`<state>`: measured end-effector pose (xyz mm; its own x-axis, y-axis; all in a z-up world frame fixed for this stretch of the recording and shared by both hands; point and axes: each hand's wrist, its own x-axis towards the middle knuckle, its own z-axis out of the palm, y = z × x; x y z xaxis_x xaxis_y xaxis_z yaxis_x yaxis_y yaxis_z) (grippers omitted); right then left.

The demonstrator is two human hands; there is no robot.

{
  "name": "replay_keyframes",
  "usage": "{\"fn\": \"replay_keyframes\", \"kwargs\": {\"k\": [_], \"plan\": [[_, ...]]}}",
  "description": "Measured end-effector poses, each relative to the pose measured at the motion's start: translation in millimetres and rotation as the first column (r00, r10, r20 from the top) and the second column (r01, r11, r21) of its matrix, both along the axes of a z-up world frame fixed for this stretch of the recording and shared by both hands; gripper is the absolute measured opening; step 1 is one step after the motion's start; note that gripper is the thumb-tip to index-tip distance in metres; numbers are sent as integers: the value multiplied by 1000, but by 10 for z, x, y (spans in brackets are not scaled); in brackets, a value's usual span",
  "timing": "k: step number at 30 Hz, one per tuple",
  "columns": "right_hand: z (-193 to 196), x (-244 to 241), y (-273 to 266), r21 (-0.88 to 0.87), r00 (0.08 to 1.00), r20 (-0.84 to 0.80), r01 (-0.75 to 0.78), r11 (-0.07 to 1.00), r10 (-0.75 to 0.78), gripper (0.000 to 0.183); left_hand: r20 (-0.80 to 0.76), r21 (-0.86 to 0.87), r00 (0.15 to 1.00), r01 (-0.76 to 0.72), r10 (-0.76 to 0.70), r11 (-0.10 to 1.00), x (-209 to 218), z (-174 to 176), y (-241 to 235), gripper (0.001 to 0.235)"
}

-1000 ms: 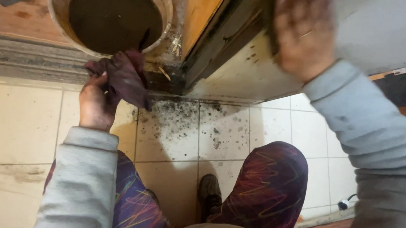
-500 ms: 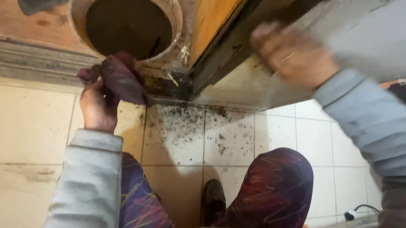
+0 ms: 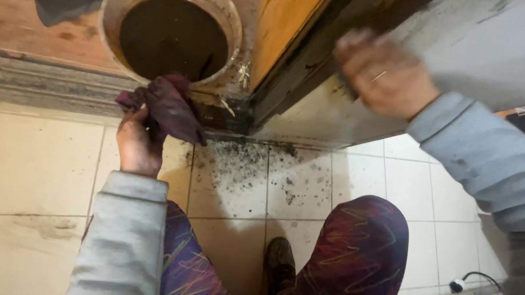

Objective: Sanding a door frame and wiping it with a cloth

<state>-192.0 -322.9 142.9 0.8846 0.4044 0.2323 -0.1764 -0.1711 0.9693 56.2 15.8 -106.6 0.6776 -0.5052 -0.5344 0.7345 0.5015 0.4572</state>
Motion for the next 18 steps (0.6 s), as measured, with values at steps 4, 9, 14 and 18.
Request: {"fn": "replay_keyframes", "kwargs": {"k": [4, 9, 14, 18], "plan": [[-115, -274, -352, 384, 930, -344, 15, 923, 128, 55, 148, -33, 936, -317, 319, 948, 336, -195, 288, 35], [-106, -16, 96, 83, 972, -234, 47, 995, -26, 23, 384, 242, 743, -654, 549, 717, 691, -481, 656, 61], [76, -307, -156, 361, 988, -149, 13, 932, 44, 47, 187, -26, 841, -512, 508, 858, 560, -254, 469, 44], [-15, -82, 129, 242, 957, -280, -8, 970, 78, 38, 157, -40, 882, -443, 444, 896, 525, -183, 405, 34]]}}
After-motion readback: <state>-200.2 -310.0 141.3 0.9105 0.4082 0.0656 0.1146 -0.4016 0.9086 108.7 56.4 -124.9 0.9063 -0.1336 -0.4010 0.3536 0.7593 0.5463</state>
